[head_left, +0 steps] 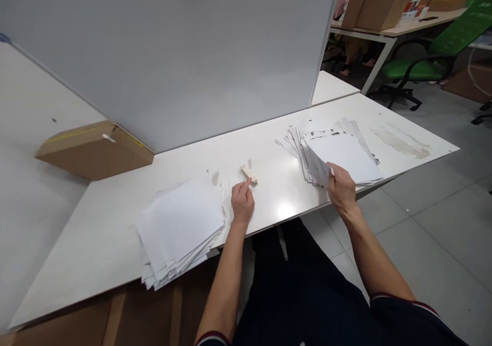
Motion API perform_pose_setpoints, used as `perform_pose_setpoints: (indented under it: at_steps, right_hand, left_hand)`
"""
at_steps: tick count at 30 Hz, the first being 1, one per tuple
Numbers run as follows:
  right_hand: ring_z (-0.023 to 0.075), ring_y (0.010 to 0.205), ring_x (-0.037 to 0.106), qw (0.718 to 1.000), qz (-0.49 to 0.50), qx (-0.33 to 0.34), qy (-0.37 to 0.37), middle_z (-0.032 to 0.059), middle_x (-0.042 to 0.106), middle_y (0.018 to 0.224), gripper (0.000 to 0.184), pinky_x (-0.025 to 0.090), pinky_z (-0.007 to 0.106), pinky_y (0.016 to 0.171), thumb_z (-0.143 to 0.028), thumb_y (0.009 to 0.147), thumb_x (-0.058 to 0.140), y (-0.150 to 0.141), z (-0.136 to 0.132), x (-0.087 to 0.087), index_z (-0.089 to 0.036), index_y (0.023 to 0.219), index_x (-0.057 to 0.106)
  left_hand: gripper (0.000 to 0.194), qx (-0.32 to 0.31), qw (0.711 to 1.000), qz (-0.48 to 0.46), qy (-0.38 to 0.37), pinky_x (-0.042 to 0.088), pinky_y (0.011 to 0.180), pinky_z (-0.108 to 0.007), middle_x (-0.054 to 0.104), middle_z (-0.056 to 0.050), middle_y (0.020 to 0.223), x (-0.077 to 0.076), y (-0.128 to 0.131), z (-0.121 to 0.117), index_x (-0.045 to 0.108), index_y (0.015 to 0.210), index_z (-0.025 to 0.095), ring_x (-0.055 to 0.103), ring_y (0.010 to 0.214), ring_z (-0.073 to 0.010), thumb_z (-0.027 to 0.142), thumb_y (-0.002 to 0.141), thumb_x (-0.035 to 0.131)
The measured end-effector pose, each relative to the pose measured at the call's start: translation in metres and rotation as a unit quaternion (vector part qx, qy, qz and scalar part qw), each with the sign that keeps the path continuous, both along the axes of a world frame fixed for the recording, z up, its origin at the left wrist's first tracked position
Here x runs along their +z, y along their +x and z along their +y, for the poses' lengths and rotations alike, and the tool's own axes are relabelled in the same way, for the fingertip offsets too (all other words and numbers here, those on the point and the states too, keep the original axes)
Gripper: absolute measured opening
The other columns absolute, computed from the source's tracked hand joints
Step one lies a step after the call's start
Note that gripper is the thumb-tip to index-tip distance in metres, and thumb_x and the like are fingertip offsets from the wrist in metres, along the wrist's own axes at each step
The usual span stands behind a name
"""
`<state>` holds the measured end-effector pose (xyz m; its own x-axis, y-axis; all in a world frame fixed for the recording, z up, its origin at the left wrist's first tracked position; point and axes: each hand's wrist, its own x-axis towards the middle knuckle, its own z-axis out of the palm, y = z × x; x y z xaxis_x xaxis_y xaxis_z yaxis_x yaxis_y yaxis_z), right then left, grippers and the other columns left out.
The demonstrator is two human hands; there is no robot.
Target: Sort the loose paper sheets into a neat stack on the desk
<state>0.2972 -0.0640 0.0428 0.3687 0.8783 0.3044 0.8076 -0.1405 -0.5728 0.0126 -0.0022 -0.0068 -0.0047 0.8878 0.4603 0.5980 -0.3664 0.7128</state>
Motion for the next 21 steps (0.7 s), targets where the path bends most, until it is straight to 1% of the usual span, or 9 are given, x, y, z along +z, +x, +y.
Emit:
perform_pose_setpoints:
  at_steps: [3, 6, 8, 10, 12, 15, 17, 19, 21]
  right_hand:
    - [0.0289, 0.107, 0.056, 0.969, 0.234, -0.06, 0.056, 0.0137, 0.063, 0.107, 0.053, 0.047, 0.04, 0.085, -0.05, 0.091, 0.022, -0.028, -0.01, 0.017, -0.019, 0.125, 0.049]
    - [0.0254, 0.095, 0.062, 0.873, 0.481, -0.018, 0.076, 0.0109, 0.067, 0.098, 0.055, 0.052, 0.036, 0.074, -0.059, 0.087, 0.029, -0.067, -0.012, 0.023, -0.022, 0.122, 0.049]
    - [0.0231, 0.096, 0.063, 0.799, 0.595, 0.026, 0.086, 0.0094, 0.067, 0.1, 0.05, 0.053, 0.035, 0.075, -0.058, 0.084, 0.04, -0.091, -0.014, 0.019, -0.022, 0.118, 0.051]
    - [0.0221, 0.098, 0.062, 0.743, 0.663, 0.067, 0.068, 0.0088, 0.068, 0.101, 0.047, 0.053, 0.035, 0.078, -0.055, 0.083, 0.047, -0.108, -0.018, 0.011, -0.021, 0.115, 0.053]
    - [0.0217, 0.099, 0.062, 0.717, 0.69, 0.098, 0.035, 0.0082, 0.068, 0.1, 0.045, 0.052, 0.036, 0.079, -0.053, 0.084, 0.047, -0.114, -0.026, 0.004, -0.021, 0.114, 0.054]
    - [0.0226, 0.096, 0.062, 0.751, 0.645, 0.142, -0.028, 0.0089, 0.069, 0.095, 0.048, 0.052, 0.037, 0.079, -0.058, 0.086, 0.039, -0.095, -0.035, 0.0, -0.019, 0.107, 0.059]
    - [0.0232, 0.094, 0.063, 0.838, 0.527, 0.133, -0.038, 0.0101, 0.069, 0.093, 0.05, 0.051, 0.037, 0.081, -0.059, 0.086, 0.039, -0.065, -0.034, 0.001, -0.018, 0.1, 0.063]
    - [0.0238, 0.096, 0.061, 0.94, 0.336, 0.059, 0.0, 0.0117, 0.067, 0.099, 0.045, 0.047, 0.039, 0.087, -0.054, 0.085, 0.044, -0.028, -0.027, 0.004, -0.016, 0.099, 0.064]
    - [0.0265, 0.106, 0.055, 0.99, 0.134, -0.036, 0.032, 0.0155, 0.063, 0.111, 0.042, 0.04, 0.042, 0.096, -0.045, 0.087, 0.045, 0.007, -0.014, 0.005, -0.013, 0.109, 0.061]
  left_hand:
    - [0.036, -0.031, 0.974, -0.183, -0.128, 0.047, 0.085, -0.036, 0.065, -0.01, 0.096, 0.013, 0.013, -0.013, 0.061, 0.11, 0.018, 0.06, 0.088, -0.0186, 0.04, 0.083, 0.052]
    - [0.059, -0.142, 0.837, -0.396, -0.349, 0.052, 0.075, -0.037, 0.067, -0.015, 0.1, 0.027, 0.032, -0.024, 0.054, 0.117, 0.012, 0.064, 0.079, -0.0193, 0.058, 0.079, 0.049]
    - [0.064, -0.162, 0.757, -0.476, -0.416, 0.053, 0.077, -0.039, 0.063, -0.017, 0.111, 0.034, 0.041, -0.027, 0.053, 0.119, 0.011, 0.065, 0.088, -0.0223, 0.061, 0.079, 0.047]
    - [0.058, -0.135, 0.735, -0.513, -0.422, 0.052, 0.082, -0.039, 0.06, -0.017, 0.119, 0.037, 0.045, -0.025, 0.054, 0.118, 0.012, 0.063, 0.097, -0.024, 0.056, 0.079, 0.052]
    - [0.05, -0.095, 0.757, -0.52, -0.384, 0.051, 0.087, -0.038, 0.06, -0.014, 0.12, 0.035, 0.043, -0.019, 0.054, 0.118, 0.015, 0.061, 0.103, -0.0234, 0.045, 0.078, 0.059]
    - [0.055, -0.082, 0.82, -0.482, -0.297, 0.05, 0.09, -0.037, 0.063, -0.01, 0.116, 0.027, 0.033, -0.014, 0.048, 0.126, 0.02, 0.061, 0.105, -0.0212, 0.035, 0.076, 0.064]
    - [0.06, -0.1, 0.856, -0.434, -0.264, 0.05, 0.09, -0.038, 0.064, -0.009, 0.115, 0.021, 0.027, -0.015, 0.043, 0.131, 0.022, 0.062, 0.103, -0.0206, 0.035, 0.076, 0.064]
    - [0.058, -0.106, 0.888, -0.372, -0.249, 0.049, 0.091, -0.039, 0.063, -0.009, 0.116, 0.016, 0.023, -0.018, 0.046, 0.129, 0.022, 0.061, 0.104, -0.0212, 0.036, 0.076, 0.063]
    - [0.049, -0.095, 0.92, -0.299, -0.236, 0.047, 0.095, -0.04, 0.06, -0.009, 0.121, 0.012, 0.022, -0.022, 0.052, 0.124, 0.021, 0.058, 0.11, -0.0222, 0.035, 0.077, 0.061]
